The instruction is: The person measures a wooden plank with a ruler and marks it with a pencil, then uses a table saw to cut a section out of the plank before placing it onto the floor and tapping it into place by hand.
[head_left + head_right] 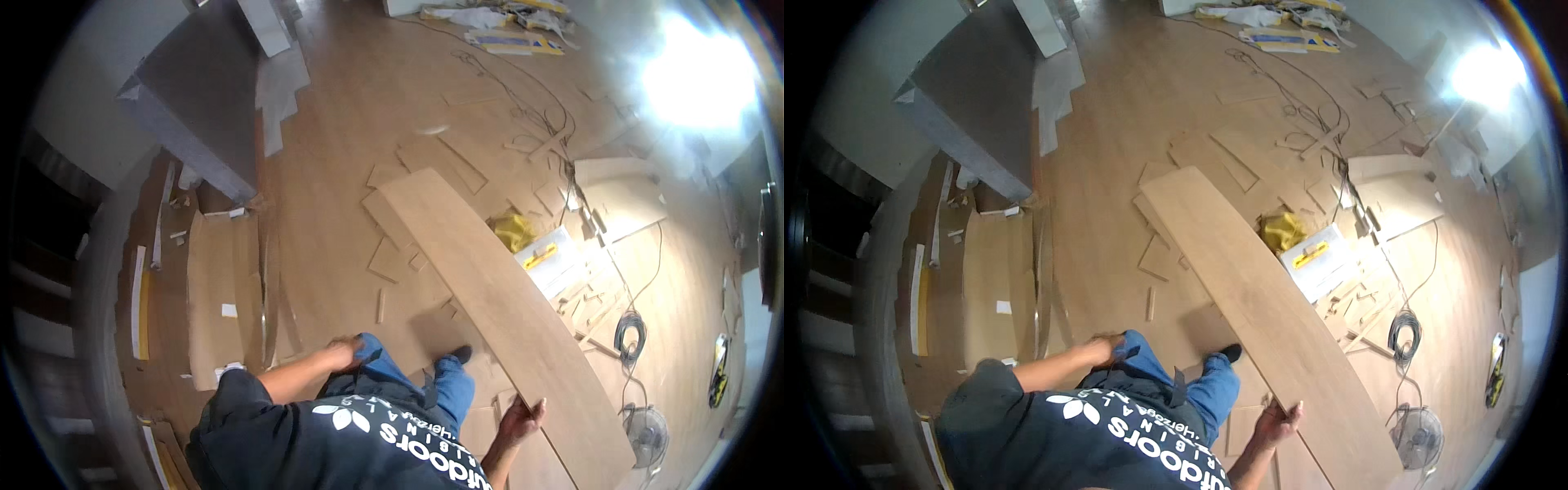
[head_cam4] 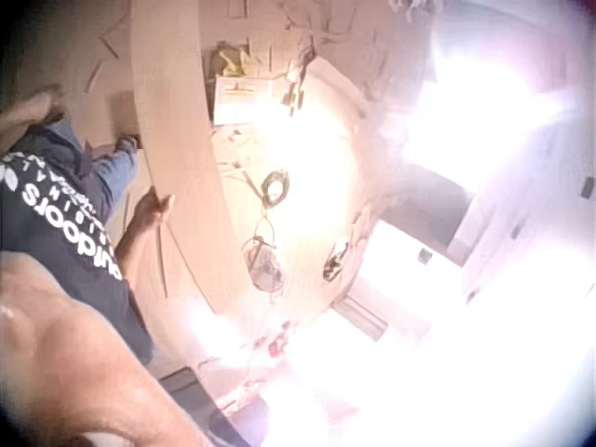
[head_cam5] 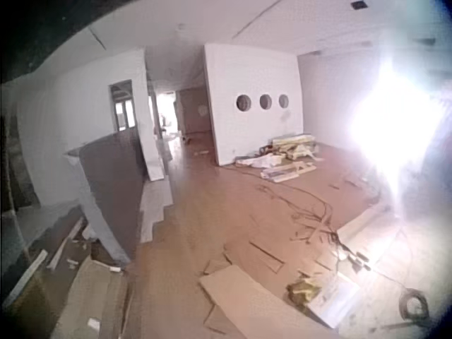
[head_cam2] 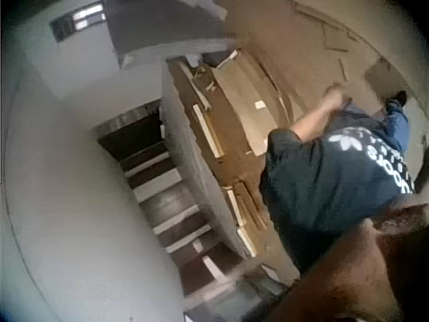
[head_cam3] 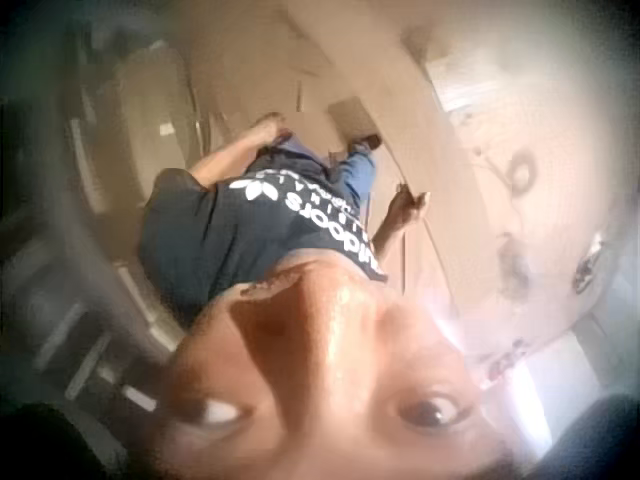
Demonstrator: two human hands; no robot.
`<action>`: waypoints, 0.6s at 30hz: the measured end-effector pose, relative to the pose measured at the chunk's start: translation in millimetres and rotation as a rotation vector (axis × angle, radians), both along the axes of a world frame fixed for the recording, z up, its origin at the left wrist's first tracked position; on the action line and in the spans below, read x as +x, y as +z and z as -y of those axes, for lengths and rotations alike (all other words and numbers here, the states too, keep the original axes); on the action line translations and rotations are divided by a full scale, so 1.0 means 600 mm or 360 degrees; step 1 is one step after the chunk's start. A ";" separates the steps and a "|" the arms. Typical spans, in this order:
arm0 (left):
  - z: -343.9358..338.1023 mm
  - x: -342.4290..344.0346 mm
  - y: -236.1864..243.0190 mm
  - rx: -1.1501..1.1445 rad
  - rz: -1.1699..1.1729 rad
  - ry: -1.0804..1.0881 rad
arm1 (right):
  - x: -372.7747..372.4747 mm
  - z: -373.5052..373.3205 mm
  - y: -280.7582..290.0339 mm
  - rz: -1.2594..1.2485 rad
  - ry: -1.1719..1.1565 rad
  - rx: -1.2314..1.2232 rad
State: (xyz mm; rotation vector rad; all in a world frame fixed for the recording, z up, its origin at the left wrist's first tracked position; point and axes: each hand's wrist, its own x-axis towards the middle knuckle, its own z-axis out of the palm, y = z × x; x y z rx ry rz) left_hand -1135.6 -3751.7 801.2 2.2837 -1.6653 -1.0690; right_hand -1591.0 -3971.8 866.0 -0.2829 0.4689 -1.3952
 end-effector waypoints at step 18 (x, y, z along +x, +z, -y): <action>0.621 0.037 -0.126 0.1034 -0.1280 -0.1338 | 0.005 0.542 -0.170 -0.1174 -0.0617 -0.0535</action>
